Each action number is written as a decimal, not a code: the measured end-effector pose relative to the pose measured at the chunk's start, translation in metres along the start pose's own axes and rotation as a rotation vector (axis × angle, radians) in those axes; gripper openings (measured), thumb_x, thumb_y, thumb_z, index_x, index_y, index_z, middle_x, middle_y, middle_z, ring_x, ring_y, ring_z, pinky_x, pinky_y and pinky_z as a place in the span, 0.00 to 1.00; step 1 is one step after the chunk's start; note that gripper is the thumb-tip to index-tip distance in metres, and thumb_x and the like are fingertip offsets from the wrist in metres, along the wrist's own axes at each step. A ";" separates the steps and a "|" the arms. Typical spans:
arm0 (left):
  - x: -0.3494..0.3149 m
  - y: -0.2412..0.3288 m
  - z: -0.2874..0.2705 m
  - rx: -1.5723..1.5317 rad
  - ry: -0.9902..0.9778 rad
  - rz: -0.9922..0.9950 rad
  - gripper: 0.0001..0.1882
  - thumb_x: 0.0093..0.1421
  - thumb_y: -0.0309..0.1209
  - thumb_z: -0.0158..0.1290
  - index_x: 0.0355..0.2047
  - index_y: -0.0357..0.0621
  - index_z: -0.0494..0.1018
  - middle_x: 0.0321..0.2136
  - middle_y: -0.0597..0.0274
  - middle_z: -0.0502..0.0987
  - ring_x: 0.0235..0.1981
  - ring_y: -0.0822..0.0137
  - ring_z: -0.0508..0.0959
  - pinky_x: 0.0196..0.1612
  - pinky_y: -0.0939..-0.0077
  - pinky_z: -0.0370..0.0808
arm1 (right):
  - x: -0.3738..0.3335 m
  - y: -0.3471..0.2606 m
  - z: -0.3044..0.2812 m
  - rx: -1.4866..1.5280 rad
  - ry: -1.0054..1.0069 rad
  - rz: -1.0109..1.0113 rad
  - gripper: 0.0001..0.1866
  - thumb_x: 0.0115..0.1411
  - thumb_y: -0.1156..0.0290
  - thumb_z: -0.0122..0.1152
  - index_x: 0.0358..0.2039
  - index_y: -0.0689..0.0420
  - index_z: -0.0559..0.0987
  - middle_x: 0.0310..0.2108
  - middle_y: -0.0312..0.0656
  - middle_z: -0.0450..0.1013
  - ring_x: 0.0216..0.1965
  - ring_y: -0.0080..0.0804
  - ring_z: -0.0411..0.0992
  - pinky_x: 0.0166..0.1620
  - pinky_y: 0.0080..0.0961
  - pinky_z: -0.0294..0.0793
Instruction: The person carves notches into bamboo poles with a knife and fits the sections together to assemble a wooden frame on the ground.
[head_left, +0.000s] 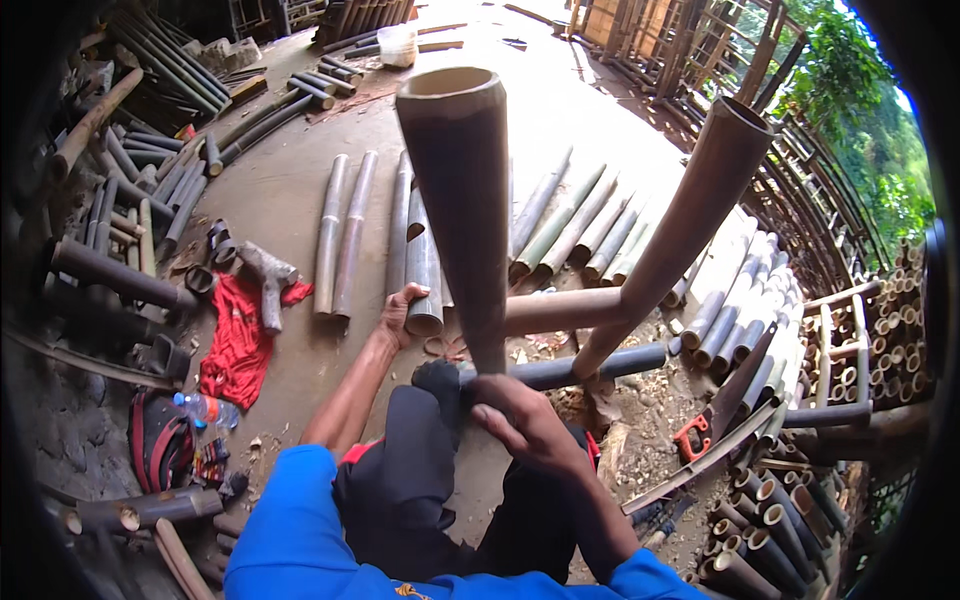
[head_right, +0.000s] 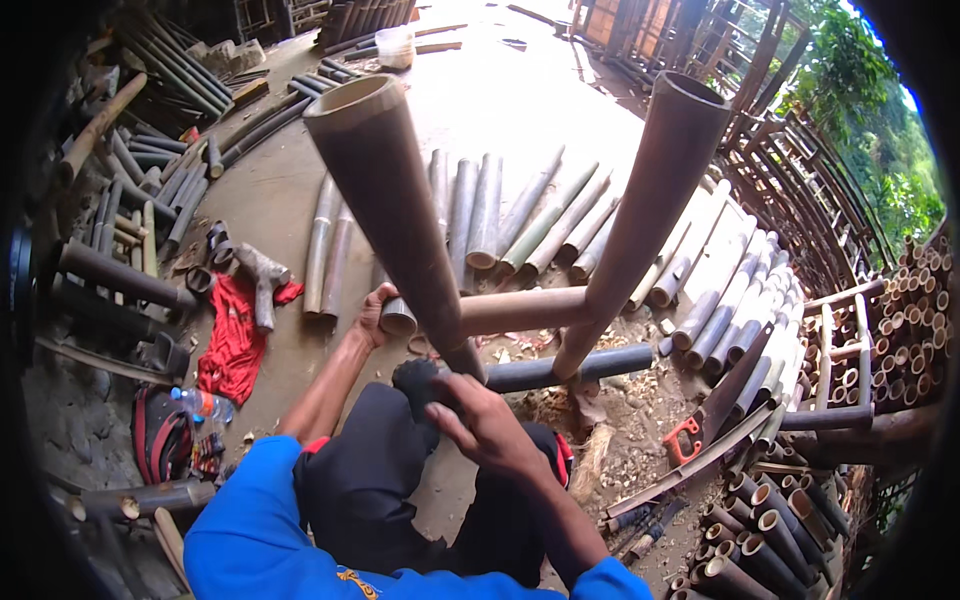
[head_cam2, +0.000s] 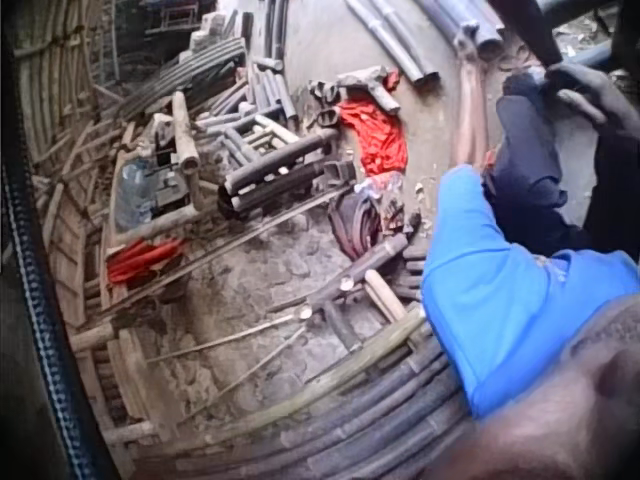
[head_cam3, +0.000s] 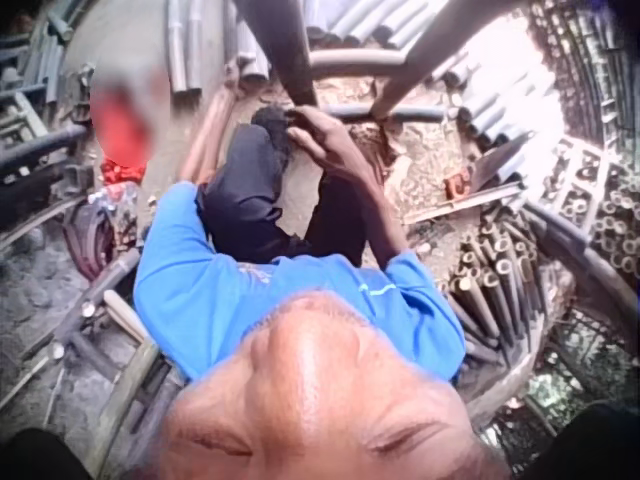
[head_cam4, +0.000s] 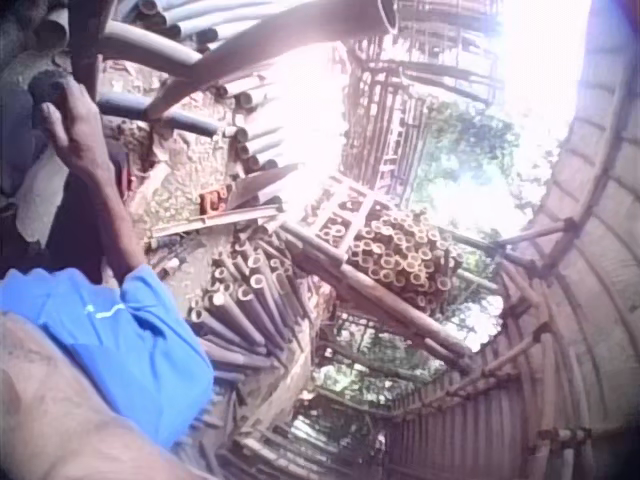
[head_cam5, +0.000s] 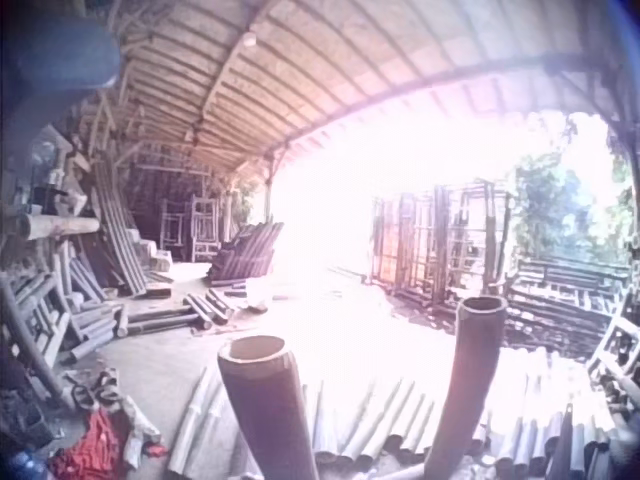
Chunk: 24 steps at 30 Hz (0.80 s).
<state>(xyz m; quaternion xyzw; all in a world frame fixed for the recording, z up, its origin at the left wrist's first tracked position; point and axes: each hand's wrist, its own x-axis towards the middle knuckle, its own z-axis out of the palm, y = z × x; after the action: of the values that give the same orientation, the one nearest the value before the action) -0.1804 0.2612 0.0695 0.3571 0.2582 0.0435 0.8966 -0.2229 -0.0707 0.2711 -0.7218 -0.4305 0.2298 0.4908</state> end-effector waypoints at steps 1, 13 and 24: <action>-0.026 -0.012 0.008 0.035 -0.007 0.113 0.23 0.50 0.40 0.63 0.42 0.38 0.77 0.31 0.60 0.79 0.30 0.62 0.82 0.34 0.61 0.84 | 0.003 0.003 0.004 -0.047 0.020 -0.012 0.20 0.70 0.61 0.59 0.55 0.62 0.74 0.46 0.56 0.75 0.49 0.55 0.76 0.51 0.41 0.75; -0.269 0.064 0.095 0.404 -0.026 0.956 0.25 0.54 0.34 0.62 0.50 0.35 0.73 0.38 0.59 0.80 0.38 0.71 0.81 0.41 0.73 0.80 | 0.044 -0.124 0.070 -0.303 0.255 -0.413 0.39 0.66 0.59 0.63 0.70 0.64 0.57 0.60 0.62 0.61 0.61 0.62 0.66 0.61 0.48 0.69; -0.302 0.066 0.230 1.068 -0.445 1.040 0.33 0.51 0.32 0.73 0.53 0.33 0.70 0.42 0.57 0.79 0.41 0.68 0.80 0.42 0.70 0.78 | 0.004 -0.189 -0.036 0.020 0.648 -0.230 0.42 0.47 0.64 0.78 0.58 0.62 0.65 0.43 0.57 0.78 0.44 0.49 0.80 0.48 0.47 0.79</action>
<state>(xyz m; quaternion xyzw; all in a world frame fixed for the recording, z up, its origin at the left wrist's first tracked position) -0.3205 0.0888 0.3849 0.8161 -0.1425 0.2554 0.4984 -0.2680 -0.0580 0.4577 -0.6992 -0.3284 -0.0643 0.6318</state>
